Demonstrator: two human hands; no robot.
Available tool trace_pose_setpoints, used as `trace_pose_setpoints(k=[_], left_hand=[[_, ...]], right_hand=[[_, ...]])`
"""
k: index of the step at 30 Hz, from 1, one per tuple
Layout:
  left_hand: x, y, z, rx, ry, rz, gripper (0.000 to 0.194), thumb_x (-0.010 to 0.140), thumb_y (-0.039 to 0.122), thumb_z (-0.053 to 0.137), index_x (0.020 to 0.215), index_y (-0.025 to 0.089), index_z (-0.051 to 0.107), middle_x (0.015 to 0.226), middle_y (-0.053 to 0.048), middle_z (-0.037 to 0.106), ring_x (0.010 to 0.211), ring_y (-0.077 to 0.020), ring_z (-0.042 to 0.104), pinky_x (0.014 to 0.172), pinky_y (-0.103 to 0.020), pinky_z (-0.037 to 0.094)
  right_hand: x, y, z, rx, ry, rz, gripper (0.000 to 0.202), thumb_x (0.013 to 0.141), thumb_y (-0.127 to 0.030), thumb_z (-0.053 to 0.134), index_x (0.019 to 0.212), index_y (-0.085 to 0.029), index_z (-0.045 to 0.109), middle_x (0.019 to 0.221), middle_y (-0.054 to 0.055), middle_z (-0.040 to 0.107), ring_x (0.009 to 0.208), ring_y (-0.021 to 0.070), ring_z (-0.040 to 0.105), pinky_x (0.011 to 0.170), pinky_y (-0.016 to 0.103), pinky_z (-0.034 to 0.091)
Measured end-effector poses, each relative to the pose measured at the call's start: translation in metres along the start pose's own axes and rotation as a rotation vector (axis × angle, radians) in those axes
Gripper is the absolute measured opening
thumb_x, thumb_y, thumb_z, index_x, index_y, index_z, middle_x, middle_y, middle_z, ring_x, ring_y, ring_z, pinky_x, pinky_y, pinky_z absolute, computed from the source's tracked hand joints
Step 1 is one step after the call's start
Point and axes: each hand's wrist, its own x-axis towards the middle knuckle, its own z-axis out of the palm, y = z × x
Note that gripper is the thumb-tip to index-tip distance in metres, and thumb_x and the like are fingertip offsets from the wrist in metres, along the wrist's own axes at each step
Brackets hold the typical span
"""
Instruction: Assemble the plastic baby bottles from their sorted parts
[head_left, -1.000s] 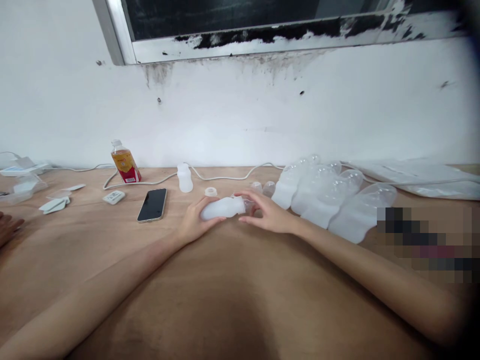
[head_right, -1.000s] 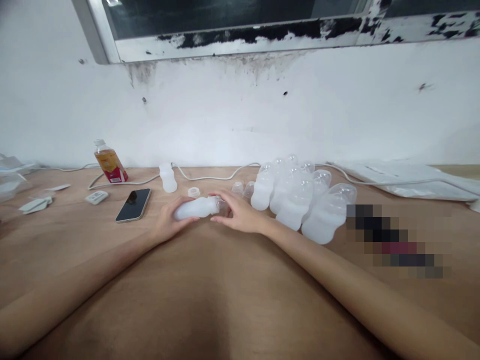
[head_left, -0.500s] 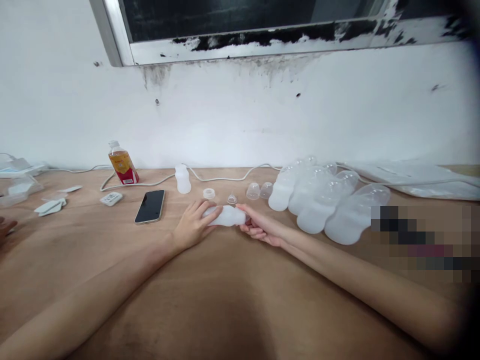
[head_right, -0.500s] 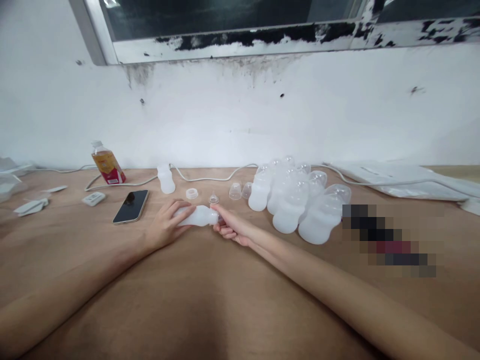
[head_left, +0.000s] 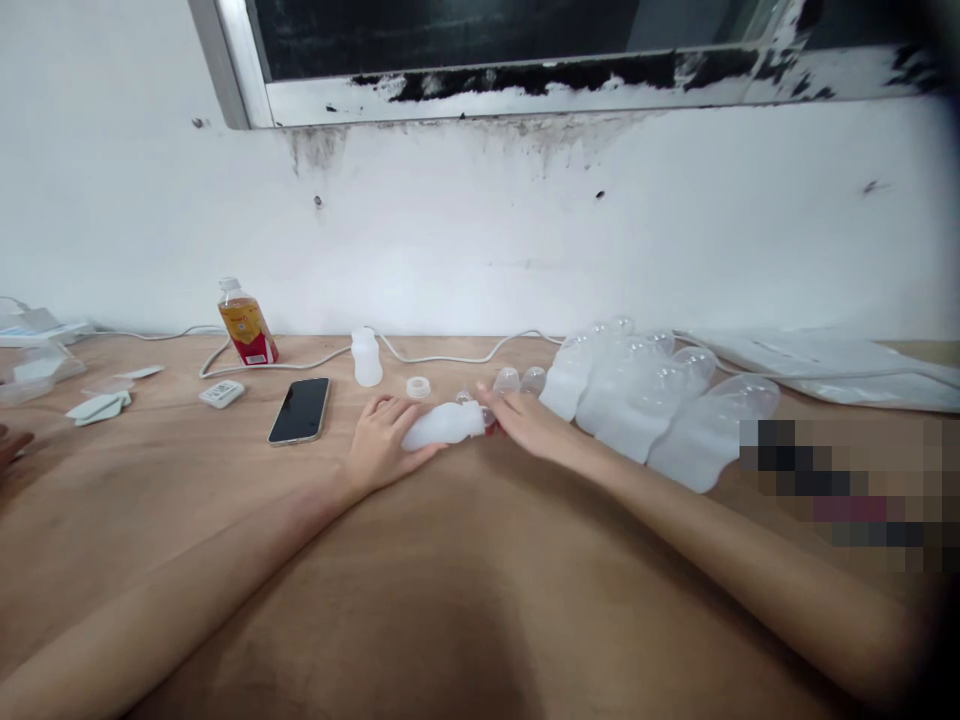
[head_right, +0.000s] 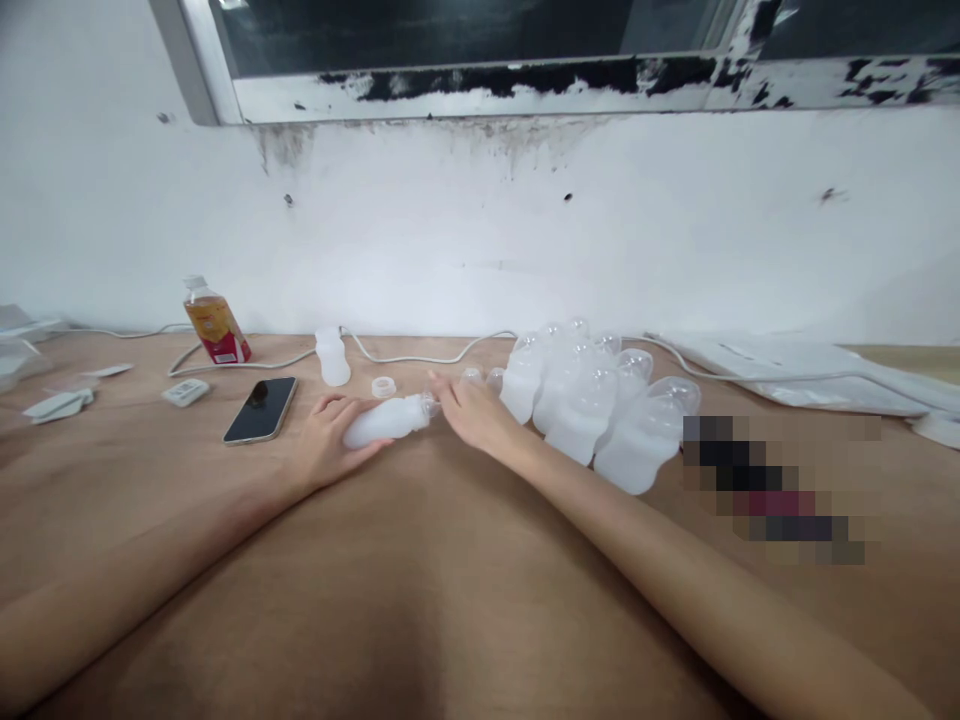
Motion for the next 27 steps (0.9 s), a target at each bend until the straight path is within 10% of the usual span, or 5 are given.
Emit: trace_pose_setpoints(k=[6,21,27], left_hand=[[0.001,-0.004,0.003,-0.06,0.004,-0.306,0.038,0.074,0.048,0.048,0.099,0.019,0.05,0.094,-0.005,0.061,0.084,-0.0197,0.055,0.08,-0.033,0.038],[0.003,-0.006,0.003,-0.152,-0.003,-0.362,0.037,0.075,0.046,0.048,0.099,0.019,0.049,0.099,-0.005,0.06,0.089,-0.0208,0.054,0.08,-0.035,0.038],[0.003,-0.006,0.004,-0.176,0.003,-0.362,0.036,0.075,0.045,0.048,0.099,0.018,0.049,0.099,-0.005,0.06,0.09,-0.0207,0.053,0.08,-0.036,0.038]], right_hand=[[0.044,0.01,-0.013,-0.93,0.243,-0.062,0.033,0.076,-0.014,0.04,0.105,-0.003,0.049,0.109,0.022,0.05,0.105,0.0329,0.041,0.086,0.042,0.03],[0.074,0.035,-0.01,-0.964,0.103,-0.028,0.061,0.063,-0.019,0.061,0.119,-0.007,0.04,0.114,0.02,0.05,0.109,0.0339,0.04,0.094,0.052,0.015],[0.073,0.045,-0.009,-0.791,0.182,0.094,0.022,0.069,-0.009,0.052,0.09,-0.006,0.058,0.099,0.025,0.056,0.101,0.0405,0.045,0.081,0.056,0.027]])
